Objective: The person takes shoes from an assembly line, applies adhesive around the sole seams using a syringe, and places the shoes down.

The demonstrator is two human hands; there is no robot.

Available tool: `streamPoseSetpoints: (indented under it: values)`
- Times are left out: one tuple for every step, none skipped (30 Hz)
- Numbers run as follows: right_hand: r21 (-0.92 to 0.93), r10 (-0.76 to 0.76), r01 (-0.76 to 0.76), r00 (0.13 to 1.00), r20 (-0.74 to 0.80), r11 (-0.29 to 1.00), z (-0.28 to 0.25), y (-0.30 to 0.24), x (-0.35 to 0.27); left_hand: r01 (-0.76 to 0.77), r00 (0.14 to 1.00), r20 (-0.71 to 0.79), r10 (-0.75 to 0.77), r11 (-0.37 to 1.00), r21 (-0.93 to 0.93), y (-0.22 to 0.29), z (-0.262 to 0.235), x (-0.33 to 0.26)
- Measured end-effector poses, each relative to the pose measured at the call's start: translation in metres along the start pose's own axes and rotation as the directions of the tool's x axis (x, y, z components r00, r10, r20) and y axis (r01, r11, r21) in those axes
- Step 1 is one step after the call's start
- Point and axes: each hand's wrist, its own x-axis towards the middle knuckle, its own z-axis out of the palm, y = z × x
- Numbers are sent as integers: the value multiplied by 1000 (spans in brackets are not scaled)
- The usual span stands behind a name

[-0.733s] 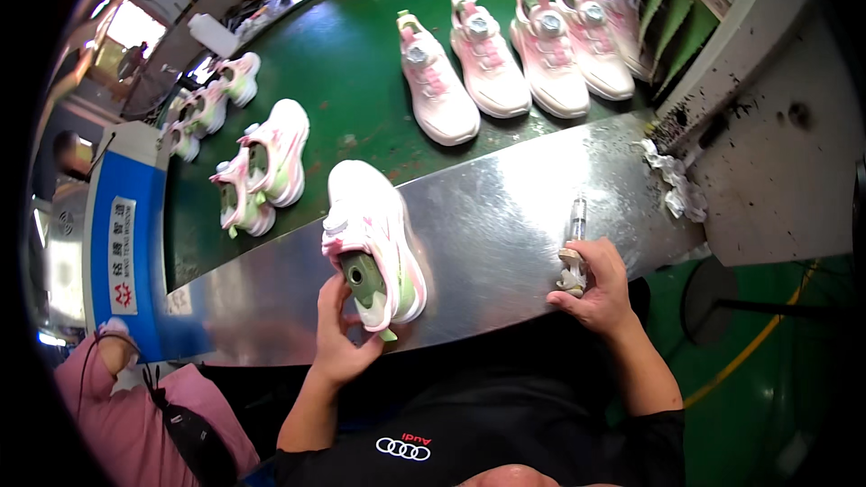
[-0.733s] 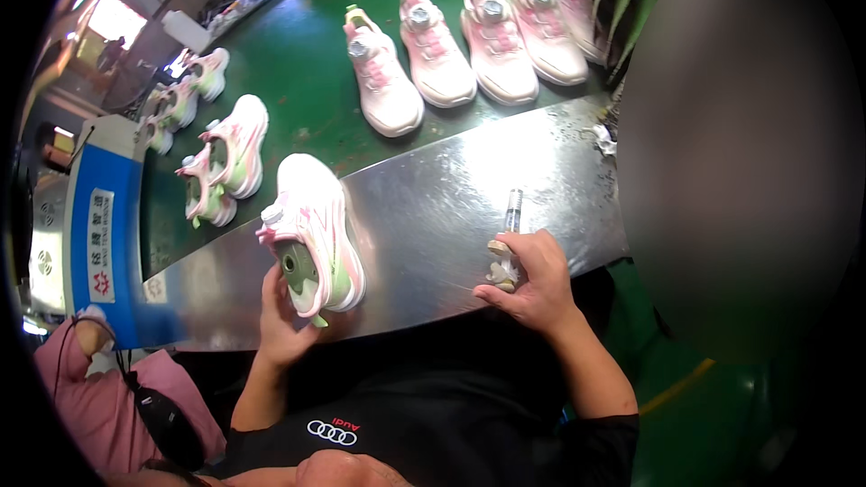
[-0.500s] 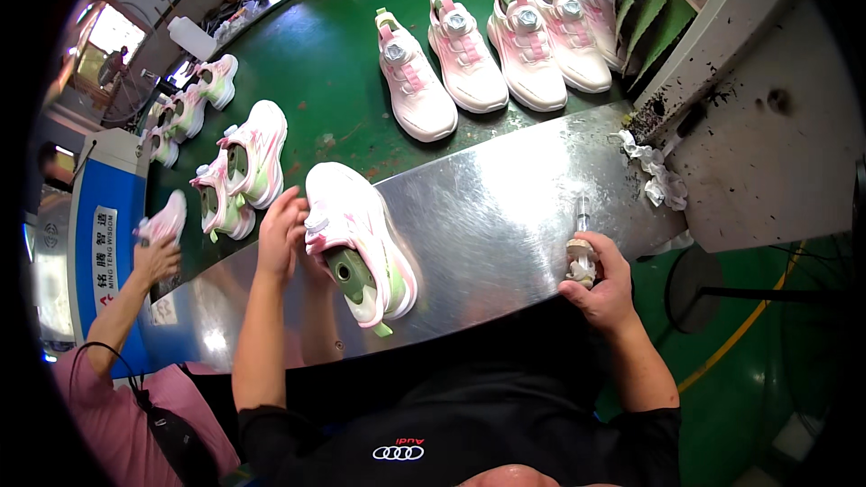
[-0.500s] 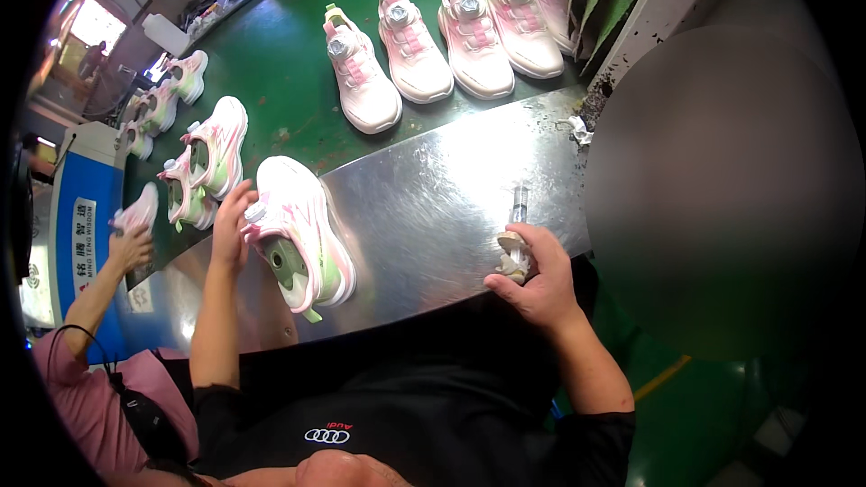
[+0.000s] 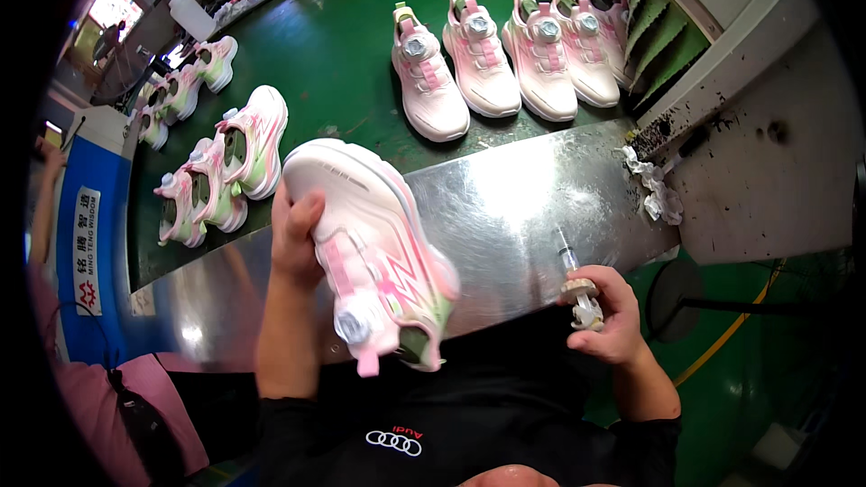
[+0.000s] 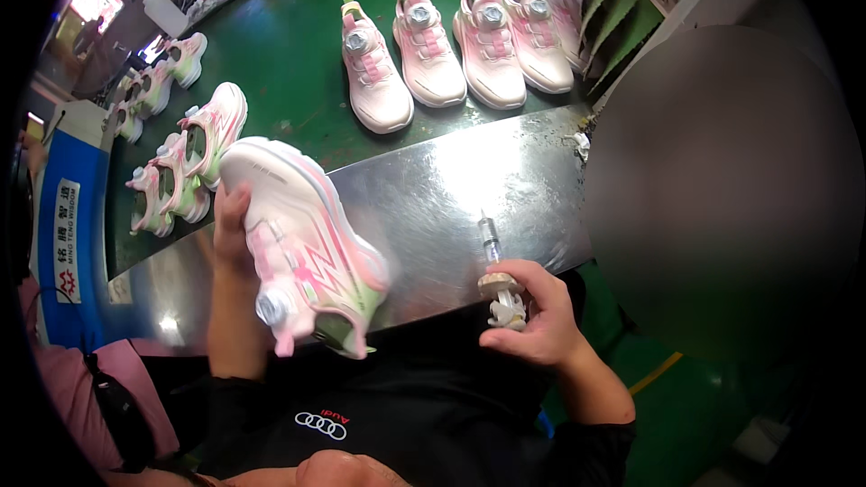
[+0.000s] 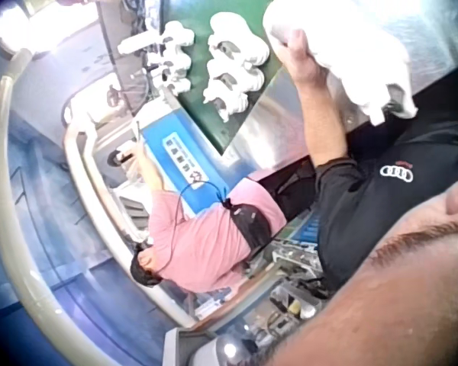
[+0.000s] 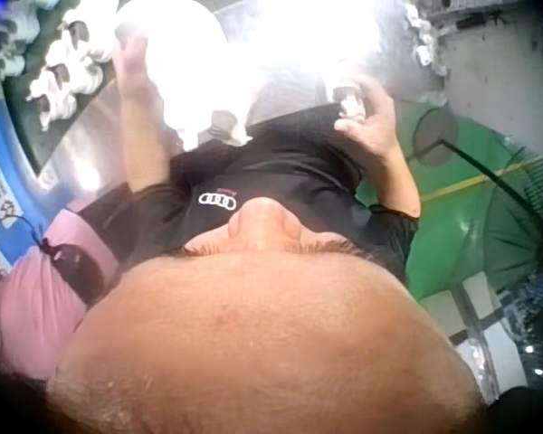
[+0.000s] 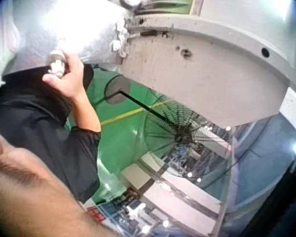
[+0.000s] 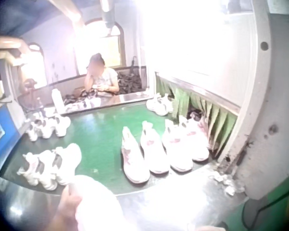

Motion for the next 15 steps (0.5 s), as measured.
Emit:
streamPoseSetpoints:
  values:
    - [-10,3,-3,1000,6,1000,4,-4,3,-3,1000,-5,3,1000,-10,-7,-1,-4]
    - [154,-44,34,997,61,987,5,-12,11,-34,999,-21,31,992,-119,-15,5,-9]
    - [321,-89,51,990,105,946,12,-17,16,-58,998,-39,51,973,-222,-20,4,-17]
    - [339,-163,97,972,171,936,16,-24,22,-73,997,-56,62,972,-223,-19,2,-21]
    - [333,-166,95,967,191,938,20,-28,28,-23,1000,-8,22,971,-239,-18,0,-23]
    - [424,-241,128,944,225,897,26,-31,33,24,999,41,-15,968,-251,-16,-2,-25]
    - [514,-316,150,914,253,845,30,-35,38,71,995,88,-50,963,-260,-15,-3,-27]
    - [513,-351,175,897,269,840,34,-38,42,-4,1000,14,8,967,-256,-20,-4,-30]
    - [513,-356,170,888,290,842,39,-42,48,1,1000,30,8,963,-269,-21,-6,-34]
    - [563,-395,171,866,306,809,47,-45,55,-5,996,83,28,965,-262,-23,-11,-36]
    - [608,-432,170,845,315,776,53,-50,59,-8,989,140,45,966,-258,-25,-13,-36]
    - [636,-407,127,857,316,761,61,-56,61,-36,985,153,82,959,-282,-27,-12,-38]
    - [632,-408,120,850,333,765,67,-58,64,-39,968,220,118,943,-331,-26,-10,-39]
    - [667,-418,93,840,345,739,71,-61,67,-69,961,234,145,950,-305,-26,-7,-38]
    - [700,-427,65,831,357,711,74,-64,70,-97,953,249,170,955,-279,-26,-5,-39]
